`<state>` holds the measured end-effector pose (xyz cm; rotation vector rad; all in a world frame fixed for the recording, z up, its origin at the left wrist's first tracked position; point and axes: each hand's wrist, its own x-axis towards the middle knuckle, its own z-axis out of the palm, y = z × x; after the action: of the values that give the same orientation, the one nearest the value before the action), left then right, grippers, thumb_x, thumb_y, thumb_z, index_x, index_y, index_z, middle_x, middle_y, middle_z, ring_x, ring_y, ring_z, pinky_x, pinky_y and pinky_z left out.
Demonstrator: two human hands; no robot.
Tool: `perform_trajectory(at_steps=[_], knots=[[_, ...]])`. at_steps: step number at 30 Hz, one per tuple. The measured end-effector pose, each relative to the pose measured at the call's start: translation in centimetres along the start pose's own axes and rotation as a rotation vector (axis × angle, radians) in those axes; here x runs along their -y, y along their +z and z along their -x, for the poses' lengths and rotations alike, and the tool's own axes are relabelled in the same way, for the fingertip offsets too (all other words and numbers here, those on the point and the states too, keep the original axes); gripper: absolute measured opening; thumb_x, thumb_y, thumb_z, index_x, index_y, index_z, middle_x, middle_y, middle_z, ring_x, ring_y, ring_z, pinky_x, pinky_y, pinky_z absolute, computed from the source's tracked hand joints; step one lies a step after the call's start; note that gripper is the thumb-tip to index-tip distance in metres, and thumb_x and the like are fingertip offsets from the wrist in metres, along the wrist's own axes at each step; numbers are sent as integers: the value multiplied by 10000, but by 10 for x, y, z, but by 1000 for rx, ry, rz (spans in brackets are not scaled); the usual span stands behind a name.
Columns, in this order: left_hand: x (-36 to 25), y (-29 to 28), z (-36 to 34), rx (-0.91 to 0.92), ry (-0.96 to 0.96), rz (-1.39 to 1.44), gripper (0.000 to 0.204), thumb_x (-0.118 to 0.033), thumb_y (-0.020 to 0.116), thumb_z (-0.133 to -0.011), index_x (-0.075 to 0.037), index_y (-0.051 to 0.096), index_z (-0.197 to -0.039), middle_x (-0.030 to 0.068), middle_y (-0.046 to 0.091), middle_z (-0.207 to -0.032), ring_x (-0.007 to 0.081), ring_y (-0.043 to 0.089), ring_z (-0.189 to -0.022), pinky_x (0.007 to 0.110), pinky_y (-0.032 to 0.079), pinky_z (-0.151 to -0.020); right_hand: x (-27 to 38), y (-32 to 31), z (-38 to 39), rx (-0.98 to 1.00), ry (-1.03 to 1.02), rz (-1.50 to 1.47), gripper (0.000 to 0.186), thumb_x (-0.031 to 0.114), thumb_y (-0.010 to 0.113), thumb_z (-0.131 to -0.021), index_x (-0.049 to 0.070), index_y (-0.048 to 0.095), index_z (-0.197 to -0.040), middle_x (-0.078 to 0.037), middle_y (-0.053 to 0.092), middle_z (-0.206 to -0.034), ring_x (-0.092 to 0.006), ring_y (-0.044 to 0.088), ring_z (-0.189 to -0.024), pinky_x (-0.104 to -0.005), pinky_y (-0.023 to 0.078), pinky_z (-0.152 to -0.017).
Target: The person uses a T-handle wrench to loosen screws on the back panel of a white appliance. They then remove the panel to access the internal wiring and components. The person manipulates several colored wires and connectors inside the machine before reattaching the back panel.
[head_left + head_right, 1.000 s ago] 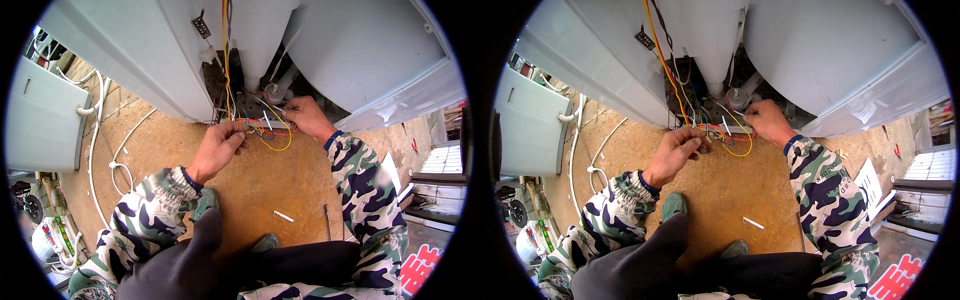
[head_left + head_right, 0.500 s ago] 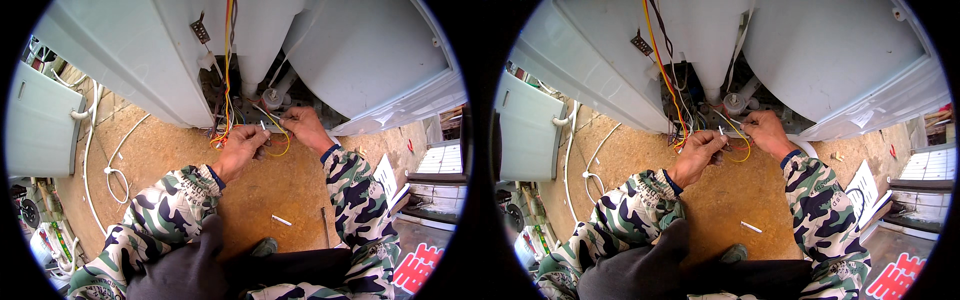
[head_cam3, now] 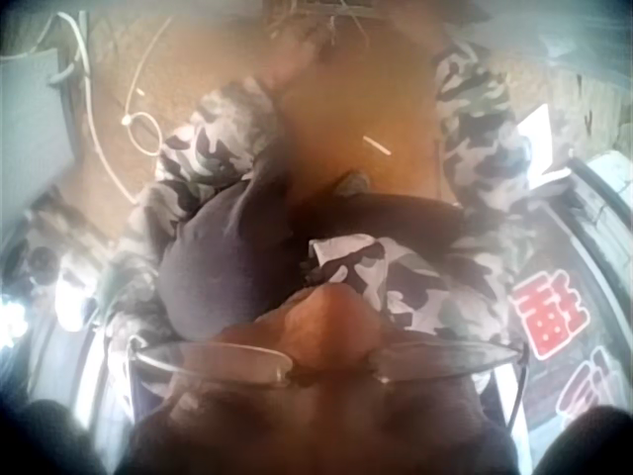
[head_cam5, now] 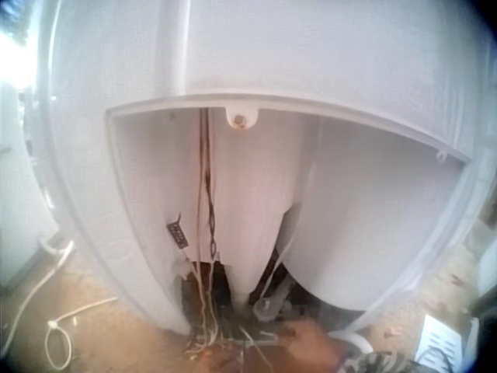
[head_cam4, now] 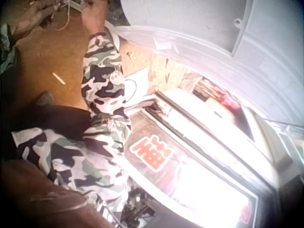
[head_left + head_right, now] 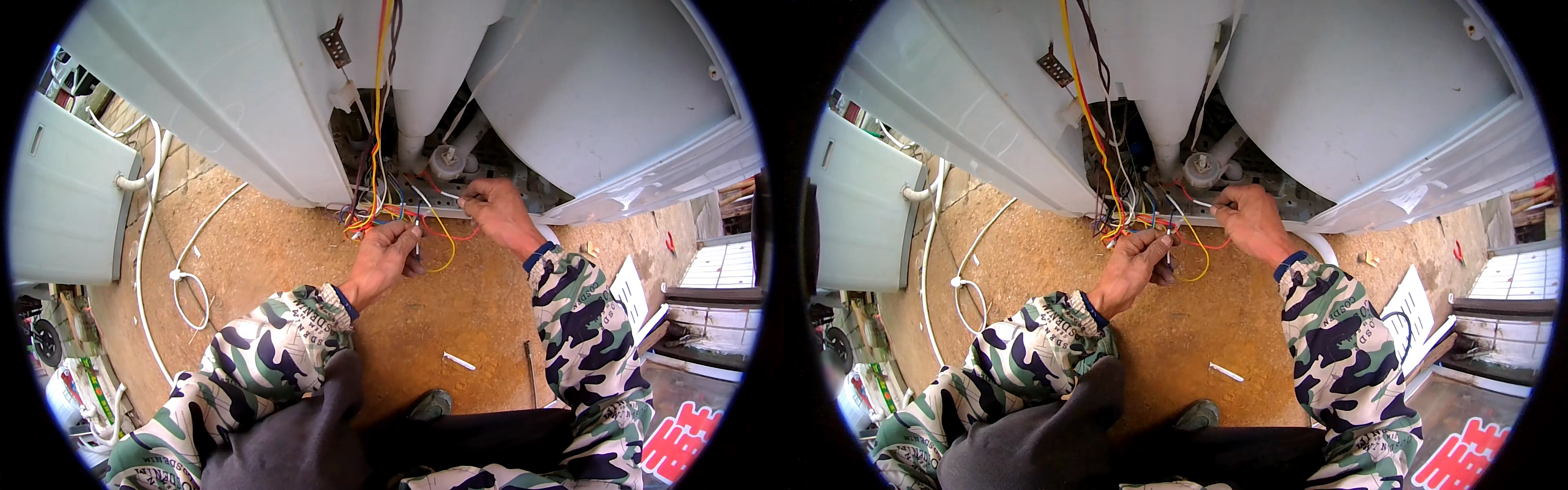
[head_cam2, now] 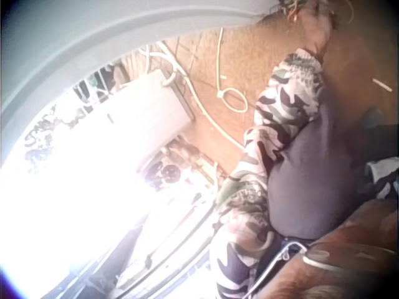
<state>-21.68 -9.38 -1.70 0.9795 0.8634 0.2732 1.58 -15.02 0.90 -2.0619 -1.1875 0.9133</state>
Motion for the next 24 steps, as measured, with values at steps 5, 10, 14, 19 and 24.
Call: perform_trajectory(at_steps=[5,10,14,19,24], knots=[[2,-4,-2,16,113,-99,230,-222,618,-1049,-5,690,-1074,24,699,-833,97,641,-639,248,501,-571,19,-1,10,-203,-219,327,224,185,700,-860,-17,736,-949,-234,727,-899,-394,701,-889,-429,539,-796],[-2,1,-2,16,146,-125,198,-197,622,-1046,-16,700,-1062,13,705,-859,94,653,-717,240,502,-625,36,11,15,-260,-403,283,221,183,684,-862,-29,717,-916,-233,714,-840,-435,685,-828,-465,544,-764],[0,2,-2,74,211,-13,186,-204,628,-1045,-40,709,-1079,5,708,-886,82,652,-776,237,522,-688,43,19,13,11,-250,36,256,180,683,-880,-52,714,-986,-209,720,-827,-309,683,-736,-413,537,-709],[-5,-4,-1,62,78,333,168,-215,639,-1038,-68,710,-1078,-9,694,-879,70,628,-765,225,532,-696,52,26,23,183,-91,-104,279,176,661,-872,-66,711,-1001,-245,699,-784,-288,711,-705,-424,538,-660],[-17,4,-2,20,46,380,140,-186,634,-1038,-64,704,-1032,-17,676,-855,68,590,-719,210,503,-645,38,39,42,244,57,-400,267,191,666,-904,-44,679,-1031,-234,698,-784,-278,708,-688,-422,536,-642]])
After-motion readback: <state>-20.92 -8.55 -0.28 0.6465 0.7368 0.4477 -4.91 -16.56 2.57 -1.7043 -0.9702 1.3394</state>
